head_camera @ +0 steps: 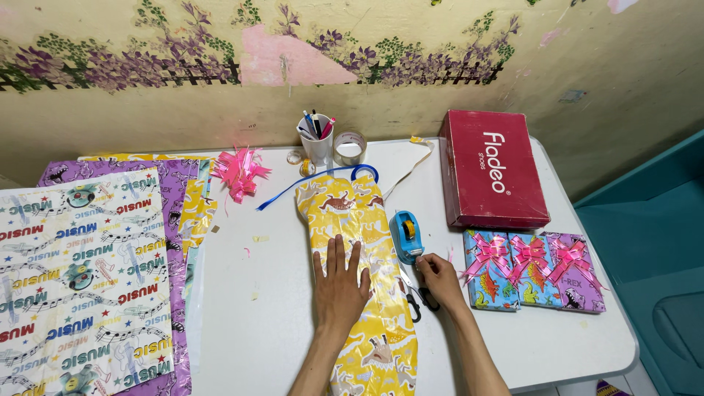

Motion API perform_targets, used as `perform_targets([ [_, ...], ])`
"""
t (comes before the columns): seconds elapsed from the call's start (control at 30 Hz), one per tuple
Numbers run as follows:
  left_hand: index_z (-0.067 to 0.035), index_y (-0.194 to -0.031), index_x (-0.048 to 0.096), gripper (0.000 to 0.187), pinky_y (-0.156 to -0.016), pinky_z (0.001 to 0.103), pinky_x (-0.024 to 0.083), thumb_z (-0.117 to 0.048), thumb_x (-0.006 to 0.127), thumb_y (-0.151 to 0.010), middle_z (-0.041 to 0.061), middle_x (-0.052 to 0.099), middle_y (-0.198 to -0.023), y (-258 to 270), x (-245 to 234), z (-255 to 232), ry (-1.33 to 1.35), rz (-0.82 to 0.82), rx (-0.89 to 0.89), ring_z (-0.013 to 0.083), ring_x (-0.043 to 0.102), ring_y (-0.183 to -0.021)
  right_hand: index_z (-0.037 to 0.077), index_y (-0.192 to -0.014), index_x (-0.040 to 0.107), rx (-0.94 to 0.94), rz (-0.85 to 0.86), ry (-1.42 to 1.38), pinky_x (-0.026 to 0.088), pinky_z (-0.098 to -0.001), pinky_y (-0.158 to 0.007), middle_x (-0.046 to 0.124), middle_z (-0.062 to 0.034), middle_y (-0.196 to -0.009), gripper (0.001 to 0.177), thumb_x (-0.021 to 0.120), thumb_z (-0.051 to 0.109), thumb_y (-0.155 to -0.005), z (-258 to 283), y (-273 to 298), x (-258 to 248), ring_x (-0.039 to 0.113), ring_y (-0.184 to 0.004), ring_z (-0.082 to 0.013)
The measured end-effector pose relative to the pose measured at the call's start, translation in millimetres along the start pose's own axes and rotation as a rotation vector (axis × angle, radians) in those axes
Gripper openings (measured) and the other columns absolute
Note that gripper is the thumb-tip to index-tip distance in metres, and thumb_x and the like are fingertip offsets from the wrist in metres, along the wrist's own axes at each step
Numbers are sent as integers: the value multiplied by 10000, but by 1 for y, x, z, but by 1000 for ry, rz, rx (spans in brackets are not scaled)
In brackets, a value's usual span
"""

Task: The person wraps a rectangular box with yellow dinosaur-patterned wrapping paper. They fold the paper around the box, smooth the edges, and secure the seams with tape from a blue dispenser. The person folds and tapes the ends to complete the package.

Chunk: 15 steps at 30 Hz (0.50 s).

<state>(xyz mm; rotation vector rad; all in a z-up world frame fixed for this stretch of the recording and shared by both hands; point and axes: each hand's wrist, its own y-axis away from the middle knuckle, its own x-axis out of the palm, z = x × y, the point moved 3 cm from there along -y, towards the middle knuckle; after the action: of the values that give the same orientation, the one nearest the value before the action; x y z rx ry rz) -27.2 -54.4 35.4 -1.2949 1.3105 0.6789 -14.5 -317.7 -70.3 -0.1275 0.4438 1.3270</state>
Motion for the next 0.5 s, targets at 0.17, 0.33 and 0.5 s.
perform_targets([
  [0.17, -119, -1507, 439, 602, -1212, 558, 133, -395, 442, -972, 223, 348, -1580, 0, 0, 0, -16, 13, 1, 317, 265, -1496, 14, -964, 711, -91, -101, 88, 420, -293, -555, 619, -32, -640, 286, 622, 284, -994, 11, 10, 6, 508, -592, -103],
  [0.33, -117, -1502, 445, 599, -1211, 558, 131, -395, 447, -971, 223, 346, -1582, 0, 1, -1, 6, -1, -3, 319, 264, -1495, 8, -954, 706, -86, -133, 152, 445, -314, -560, 648, -40, -661, 274, 613, 265, -986, 17, 14, 8, 532, -588, -118],
  [0.5, -111, -1498, 450, 597, -1213, 553, 125, -397, 448, -975, 224, 341, -1586, -2, 0, 0, 23, 2, -5, 323, 257, -1500, -10, -886, 691, -142, -177, 308, 477, -312, -587, 665, -77, -694, 235, 658, 221, -911, 9, 8, 17, 570, -611, -134],
])
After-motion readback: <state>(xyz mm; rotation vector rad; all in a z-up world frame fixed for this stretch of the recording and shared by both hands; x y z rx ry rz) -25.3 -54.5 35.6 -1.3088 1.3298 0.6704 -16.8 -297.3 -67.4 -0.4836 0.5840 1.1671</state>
